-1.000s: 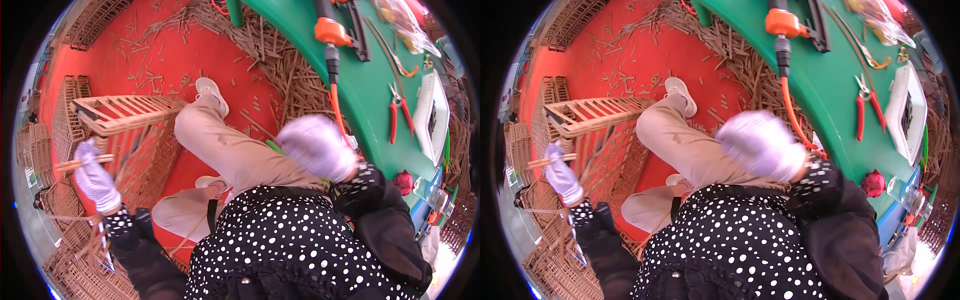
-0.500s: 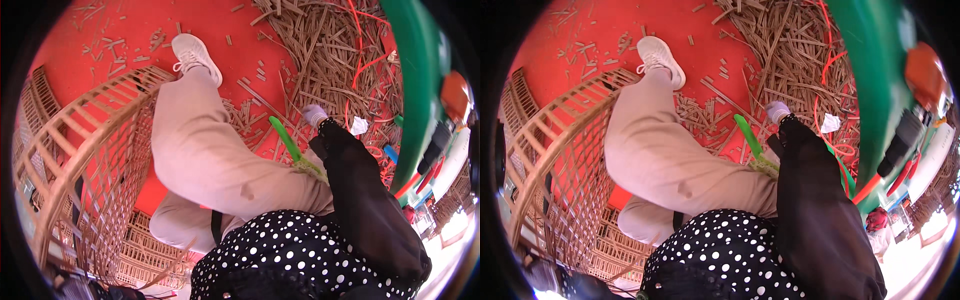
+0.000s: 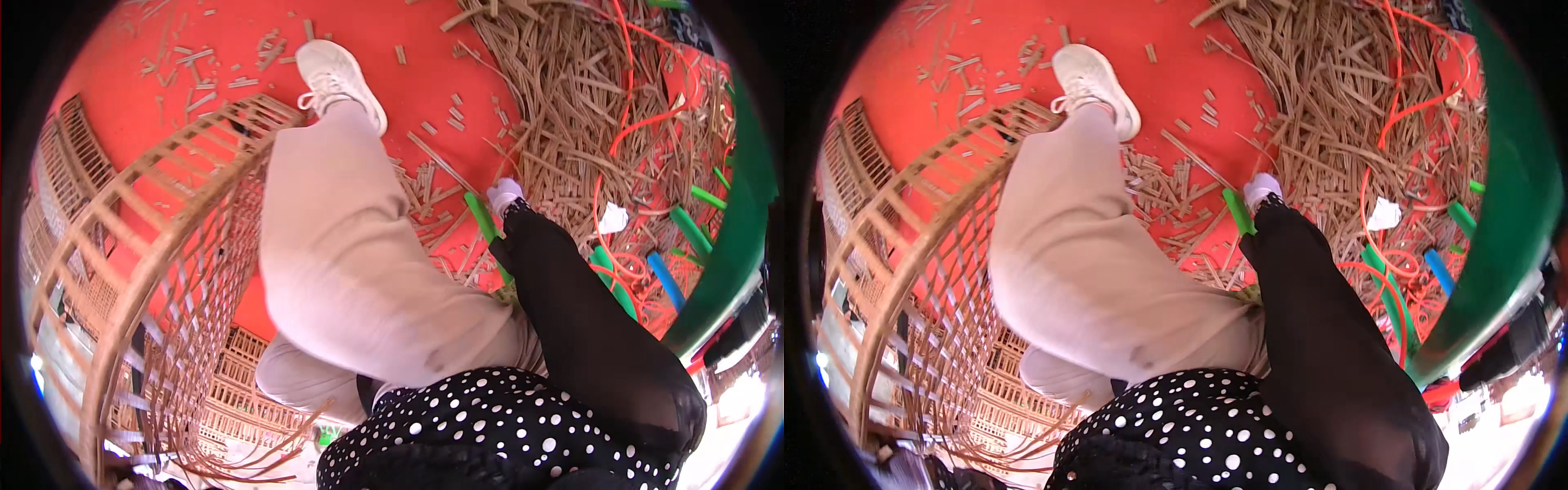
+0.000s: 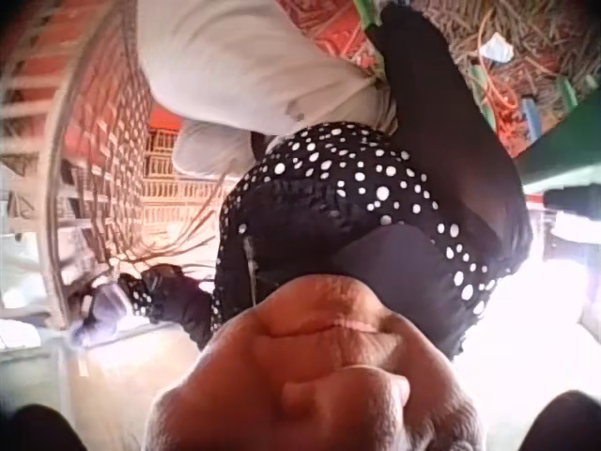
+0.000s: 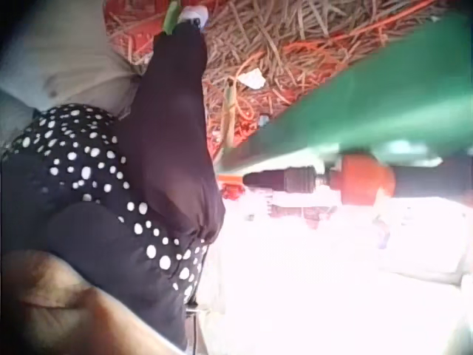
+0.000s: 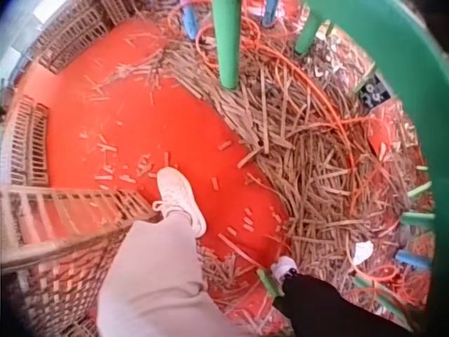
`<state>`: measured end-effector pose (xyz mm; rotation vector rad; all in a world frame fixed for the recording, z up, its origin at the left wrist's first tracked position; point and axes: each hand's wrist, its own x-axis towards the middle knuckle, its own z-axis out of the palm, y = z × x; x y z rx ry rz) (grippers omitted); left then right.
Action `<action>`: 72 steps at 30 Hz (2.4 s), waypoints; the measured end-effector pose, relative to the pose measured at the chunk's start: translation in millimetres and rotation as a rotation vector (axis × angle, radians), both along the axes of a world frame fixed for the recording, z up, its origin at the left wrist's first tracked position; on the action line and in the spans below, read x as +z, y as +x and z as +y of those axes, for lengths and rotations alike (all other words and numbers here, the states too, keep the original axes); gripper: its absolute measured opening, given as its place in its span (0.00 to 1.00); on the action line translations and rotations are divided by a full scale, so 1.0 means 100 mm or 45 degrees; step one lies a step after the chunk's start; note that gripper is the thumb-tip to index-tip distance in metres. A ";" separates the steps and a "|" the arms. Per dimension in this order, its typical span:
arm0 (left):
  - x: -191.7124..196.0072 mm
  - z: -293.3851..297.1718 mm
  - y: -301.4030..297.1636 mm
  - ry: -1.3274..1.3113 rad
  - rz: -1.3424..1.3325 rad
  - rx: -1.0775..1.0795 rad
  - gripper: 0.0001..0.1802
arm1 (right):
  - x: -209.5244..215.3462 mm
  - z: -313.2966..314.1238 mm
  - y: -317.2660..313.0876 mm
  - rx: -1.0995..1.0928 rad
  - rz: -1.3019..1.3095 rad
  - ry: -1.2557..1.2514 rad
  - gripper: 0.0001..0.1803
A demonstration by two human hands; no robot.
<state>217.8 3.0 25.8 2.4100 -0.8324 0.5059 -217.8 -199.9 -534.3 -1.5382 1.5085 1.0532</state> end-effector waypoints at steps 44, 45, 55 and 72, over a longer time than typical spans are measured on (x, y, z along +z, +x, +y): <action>-0.87 0.94 -2.67 -0.561 1.266 -0.034 0.12 | 4.47 0.86 1.38 0.713 -2.112 -0.209 0.15; -0.95 0.93 -2.67 -0.535 1.308 -0.051 0.11 | 4.47 0.83 1.41 0.810 -2.104 -0.304 0.16; -1.36 0.93 -2.27 0.031 0.938 -0.317 0.11 | 4.59 -0.49 1.56 0.976 -1.707 -0.868 0.21; -1.31 0.78 -2.08 -0.116 2.013 -0.182 0.12 | 4.52 -3.08 0.86 0.895 -0.269 -1.698 0.42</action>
